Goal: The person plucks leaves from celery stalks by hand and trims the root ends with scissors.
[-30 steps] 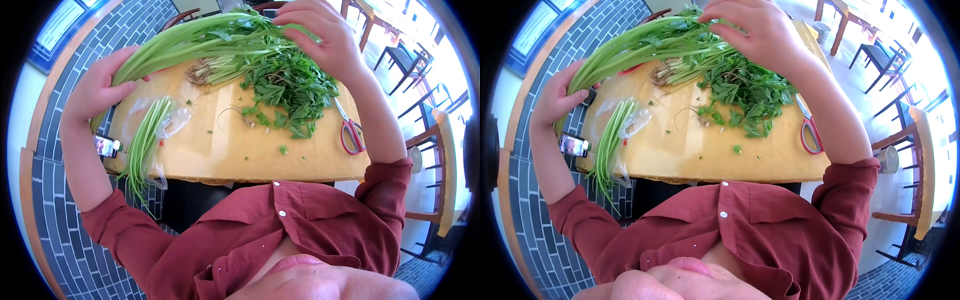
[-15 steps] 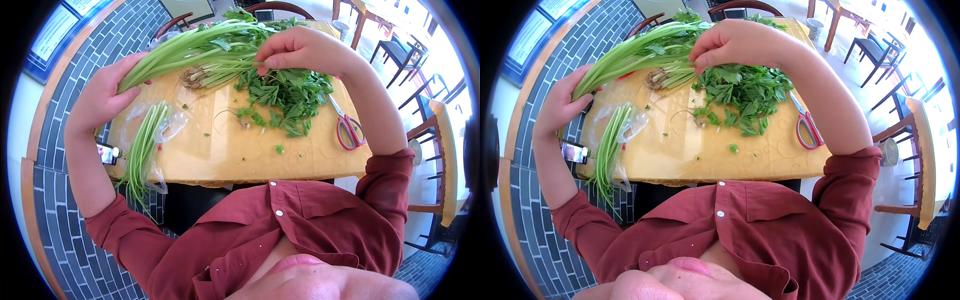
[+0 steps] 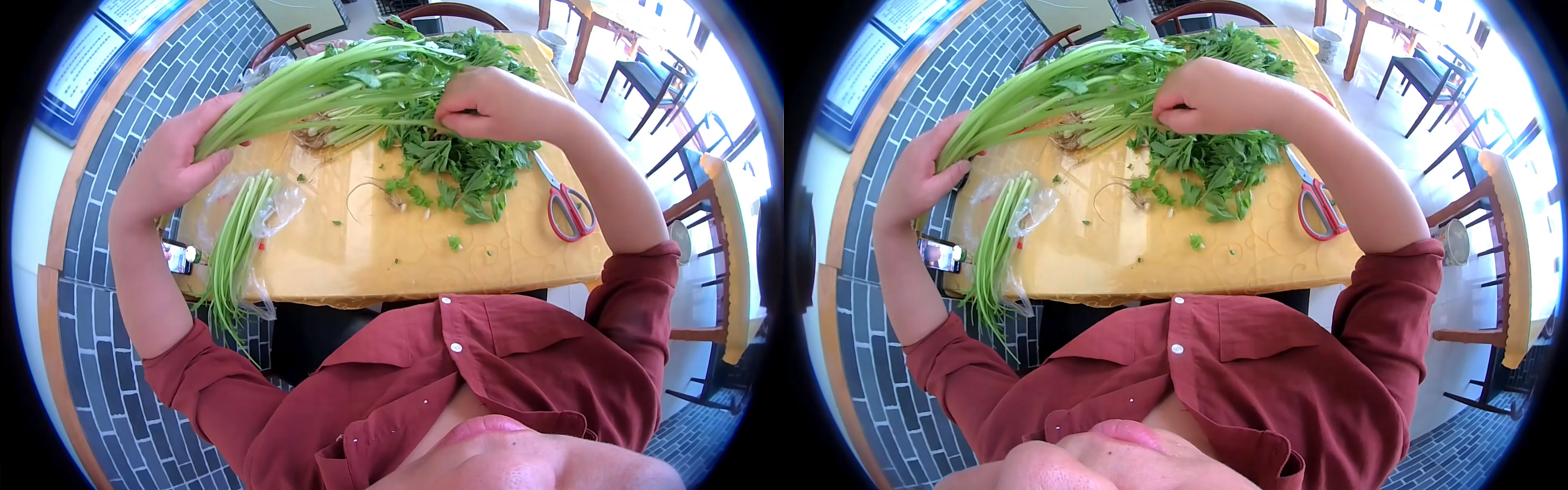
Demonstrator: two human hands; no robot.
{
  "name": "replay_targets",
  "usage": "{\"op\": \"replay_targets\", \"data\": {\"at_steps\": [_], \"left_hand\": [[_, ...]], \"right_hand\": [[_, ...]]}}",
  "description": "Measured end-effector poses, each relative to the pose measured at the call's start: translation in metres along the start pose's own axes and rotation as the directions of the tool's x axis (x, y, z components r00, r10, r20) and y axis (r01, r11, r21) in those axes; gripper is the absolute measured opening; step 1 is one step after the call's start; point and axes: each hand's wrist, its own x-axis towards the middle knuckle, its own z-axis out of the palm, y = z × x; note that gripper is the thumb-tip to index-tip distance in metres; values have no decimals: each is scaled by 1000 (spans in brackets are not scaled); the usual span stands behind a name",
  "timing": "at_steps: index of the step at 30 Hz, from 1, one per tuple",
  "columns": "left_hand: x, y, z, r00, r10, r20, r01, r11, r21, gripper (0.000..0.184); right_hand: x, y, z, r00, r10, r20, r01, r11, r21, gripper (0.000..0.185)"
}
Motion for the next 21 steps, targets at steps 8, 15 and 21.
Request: {"op": "replay_targets", "data": {"at_steps": [8,15,21], "left_hand": [[8,3,6,1000,13,25,-12,999,-40,53],[0,-8,0,998,-60,5,60,997,-41,54],[5,-5,4,999,-37,22,39,997,-64,55]], "right_hand": [[-4,11,26,749,476,-462,-338,873,352,19],[-32,48,28,811,434,-393,-338,895,291,36],[-21,20,-3,646,128,-753,-300,949,-95,24]]}}
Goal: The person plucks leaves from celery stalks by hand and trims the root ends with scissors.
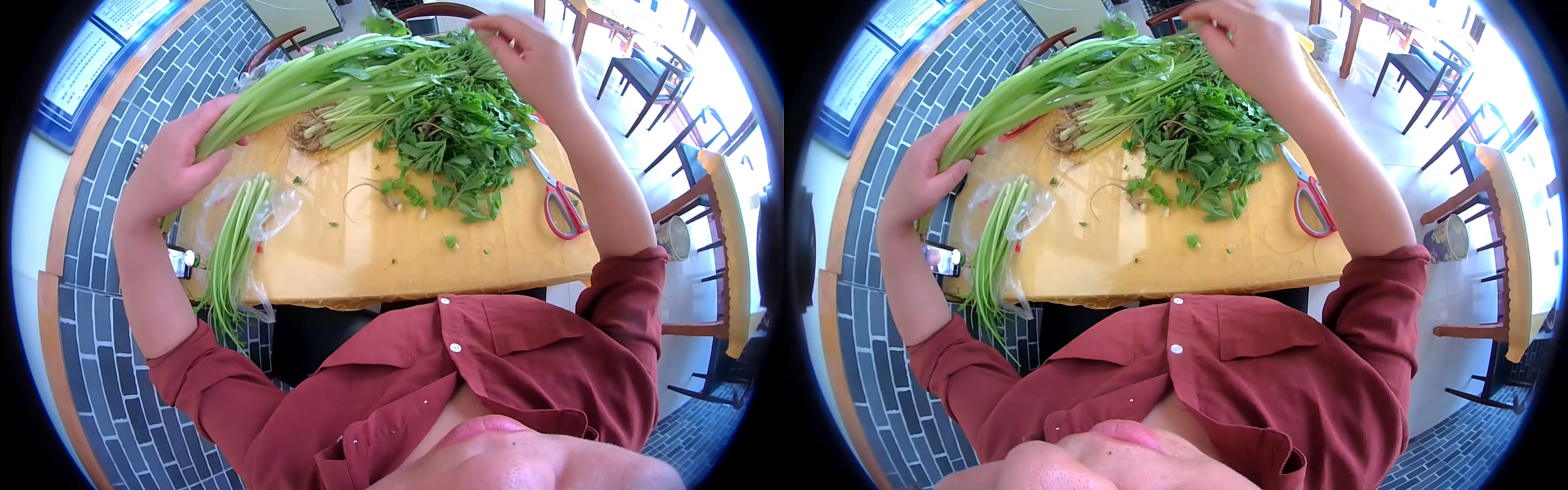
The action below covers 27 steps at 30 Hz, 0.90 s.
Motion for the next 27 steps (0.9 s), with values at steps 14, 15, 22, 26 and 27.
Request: {"op": "replay_targets", "data": {"at_steps": [14,15,22,26,27], "left_hand": [[1,-3,5,996,92,-16,-92,995,-25,55],[2,-4,6,995,99,-17,-99,995,-24,55],[3,-3,8,994,113,0,-113,994,-1,54],[4,-5,9,993,120,16,-120,993,14,53],[4,-6,11,993,119,10,-119,993,12,53]], "right_hand": [[15,-42,26,981,-56,186,-14,934,358,18],[15,-46,25,972,-53,228,-21,950,312,19],[18,-51,28,955,-166,244,117,972,205,26],[18,-53,25,942,-317,111,312,948,60,21],[18,-52,26,929,-358,94,360,933,-5,21]]}}
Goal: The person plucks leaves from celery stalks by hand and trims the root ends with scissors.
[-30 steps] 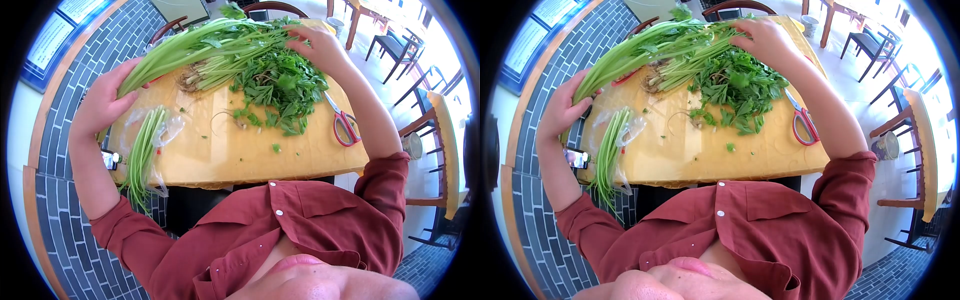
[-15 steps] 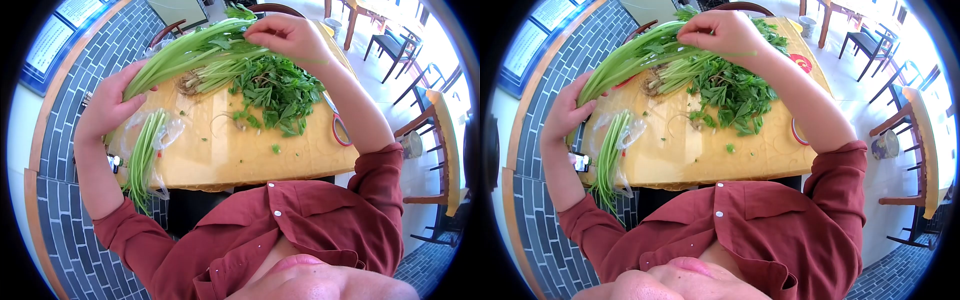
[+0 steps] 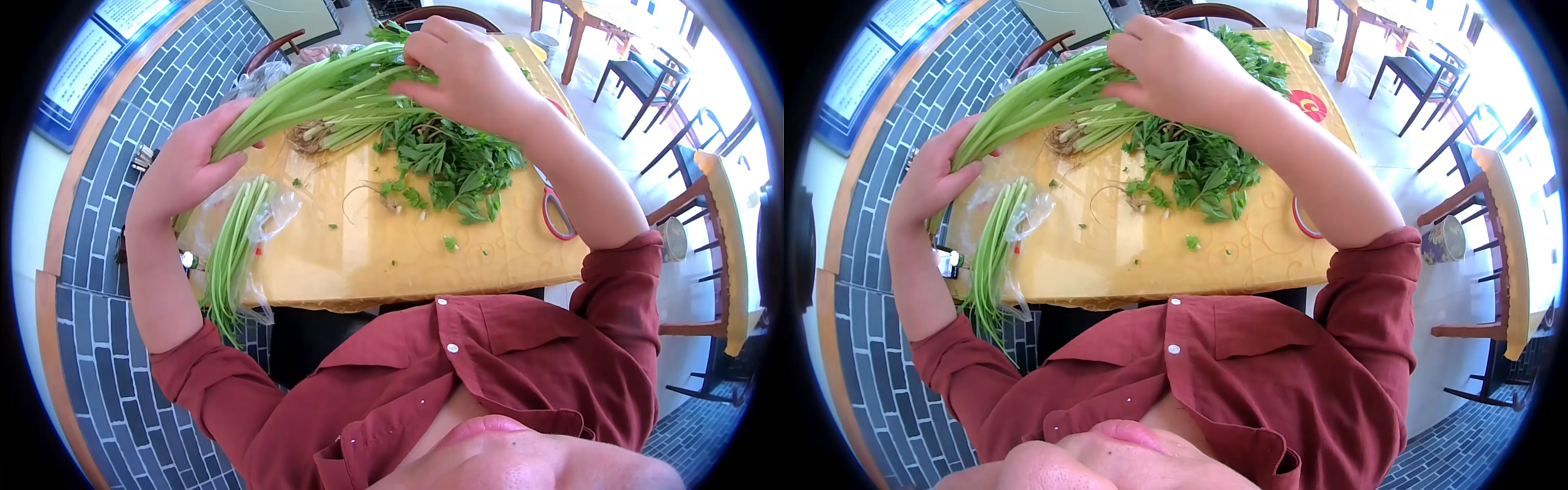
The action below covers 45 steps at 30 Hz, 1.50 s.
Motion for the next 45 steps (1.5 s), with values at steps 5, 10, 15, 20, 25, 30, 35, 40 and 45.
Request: {"op": "replay_targets", "data": {"at_steps": [5,10,15,20,25,30,35,40,45], "left_hand": [[2,-1,-1,1000,-14,3,14,1000,-2,54],[2,-2,-2,999,-38,-22,38,999,-8,54],[8,6,4,997,-59,-48,60,998,18,54],[10,11,11,995,-87,-49,87,996,-4,54],[8,24,24,983,-160,-87,161,987,9,53],[-6,22,62,965,-113,-236,158,971,182,59],[-28,29,95,922,-82,-378,205,932,299,64],[-29,15,127,884,50,-466,178,884,432,66],[-22,-1,154,846,173,-504,164,815,555,64]], "right_hand": [[-3,9,5,969,-221,-110,191,953,-233,19],[-7,12,-2,948,-316,-46,279,891,-359,15],[-6,-4,-7,963,-234,137,270,801,-534,8],[-6,-10,-9,982,-55,179,152,790,-594,7],[-8,2,-5,998,70,-4,-63,869,-490,9],[-19,43,-15,786,618,-16,-613,774,-158,19],[-62,50,-12,806,544,231,-567,823,40,22],[-91,58,-8,648,517,560,-547,827,-130,25],[-80,46,-24,812,514,277,-476,857,-197,23]]}}
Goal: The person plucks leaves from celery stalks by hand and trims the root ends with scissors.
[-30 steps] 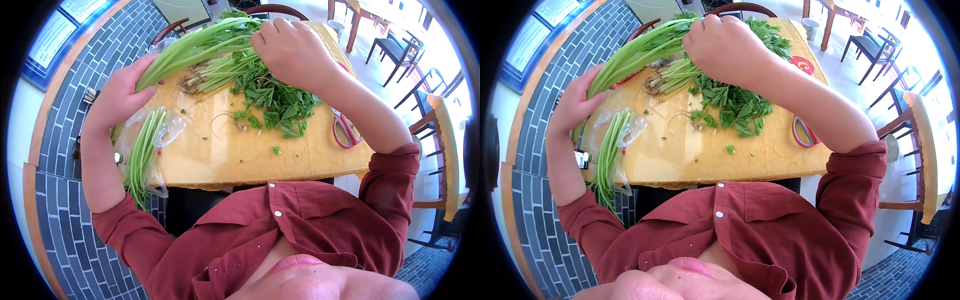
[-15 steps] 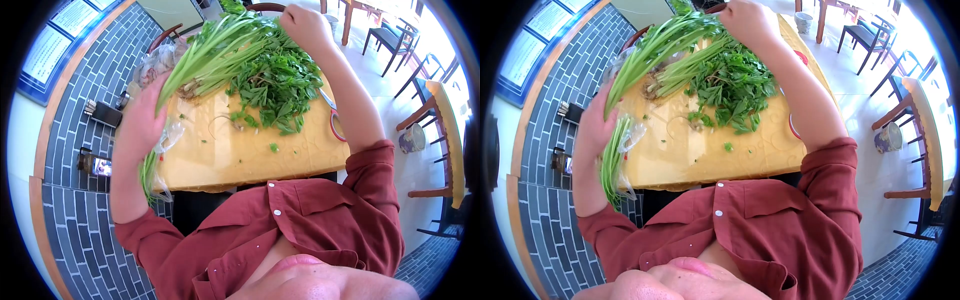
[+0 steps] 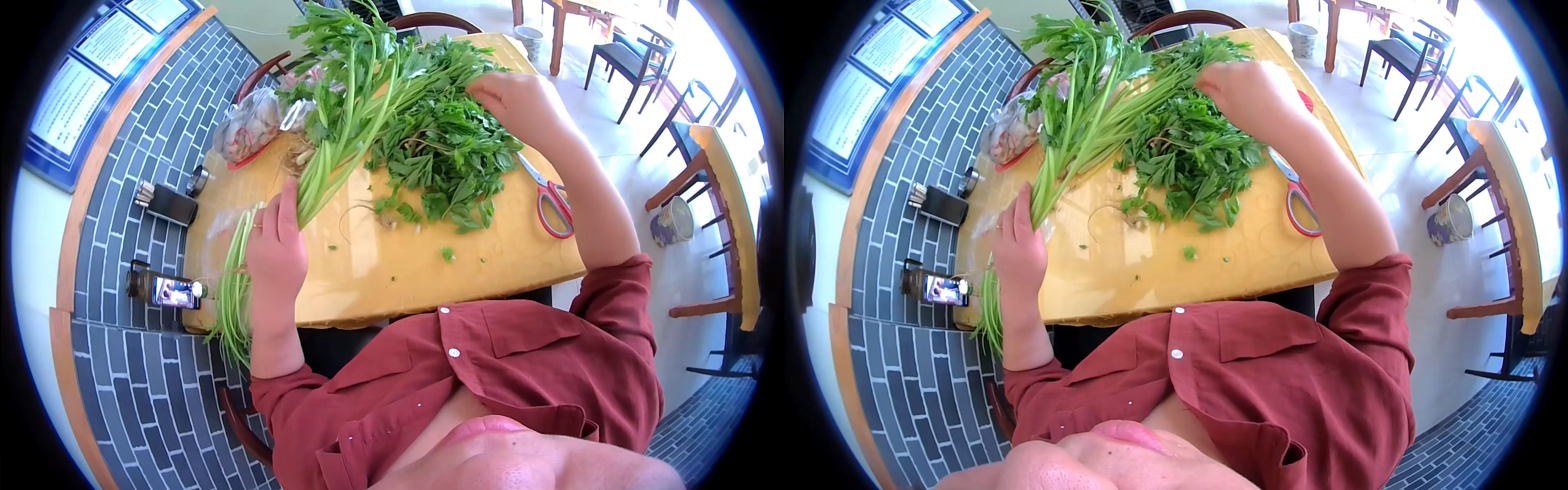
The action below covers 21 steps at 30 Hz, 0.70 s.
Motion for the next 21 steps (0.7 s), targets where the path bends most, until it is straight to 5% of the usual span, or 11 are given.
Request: {"op": "replay_targets", "data": {"at_steps": [3,7,11,14,17,21], "left_hand": [[4,3,13,995,49,-91,-44,998,50,63],[6,9,30,985,62,-158,-54,997,56,62],[3,7,46,980,61,-192,-51,997,55,58],[2,6,52,982,64,-176,-55,997,55,57],[2,9,59,984,65,-169,-58,997,46,56],[1,12,69,981,67,-181,-67,998,3,56]], "right_hand": [[3,-24,-14,923,-45,-382,80,994,75,23],[6,-22,6,915,-314,-252,360,919,161,12],[-4,-30,7,974,-224,34,203,929,311,19],[-1,-25,10,966,-138,-219,212,906,366,20],[12,-27,6,847,-271,-457,357,928,111,21],[18,-24,24,895,-236,-378,297,949,110,25]]}}
